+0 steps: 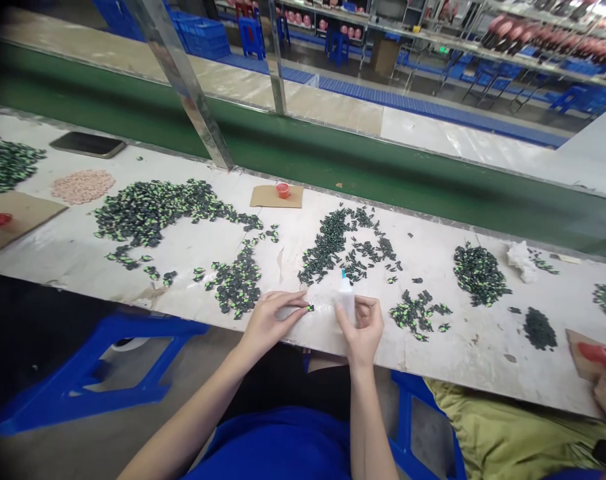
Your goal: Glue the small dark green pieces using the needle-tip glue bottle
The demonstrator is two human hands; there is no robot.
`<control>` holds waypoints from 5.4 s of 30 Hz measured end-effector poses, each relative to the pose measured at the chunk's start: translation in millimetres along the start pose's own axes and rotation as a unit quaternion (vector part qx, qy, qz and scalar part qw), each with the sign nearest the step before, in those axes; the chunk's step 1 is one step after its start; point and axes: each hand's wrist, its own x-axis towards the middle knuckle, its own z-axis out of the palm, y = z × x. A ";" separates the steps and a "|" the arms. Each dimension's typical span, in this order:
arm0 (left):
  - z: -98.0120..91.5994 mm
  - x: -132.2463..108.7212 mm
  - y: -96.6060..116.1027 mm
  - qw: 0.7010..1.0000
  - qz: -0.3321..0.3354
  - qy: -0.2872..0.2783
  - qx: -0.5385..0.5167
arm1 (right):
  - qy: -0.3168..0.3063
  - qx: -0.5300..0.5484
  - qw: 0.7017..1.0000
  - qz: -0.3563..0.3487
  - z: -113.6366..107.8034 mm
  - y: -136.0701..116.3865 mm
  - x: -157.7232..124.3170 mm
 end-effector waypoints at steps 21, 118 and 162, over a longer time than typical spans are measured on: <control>-2.6 -2.1 -2.1 0.998 0.052 -0.018 0.018 | -0.045 -0.307 0.946 -0.093 2.7 -3.2 47.0; -40.7 -7.4 43.6 0.995 0.004 -0.098 -0.019 | -0.127 -0.259 0.938 -0.193 -78.9 -27.1 9.6; -12.8 3.3 22.5 0.992 -0.064 -0.060 0.095 | 0.002 -0.044 0.999 0.022 -0.6 -4.7 -7.2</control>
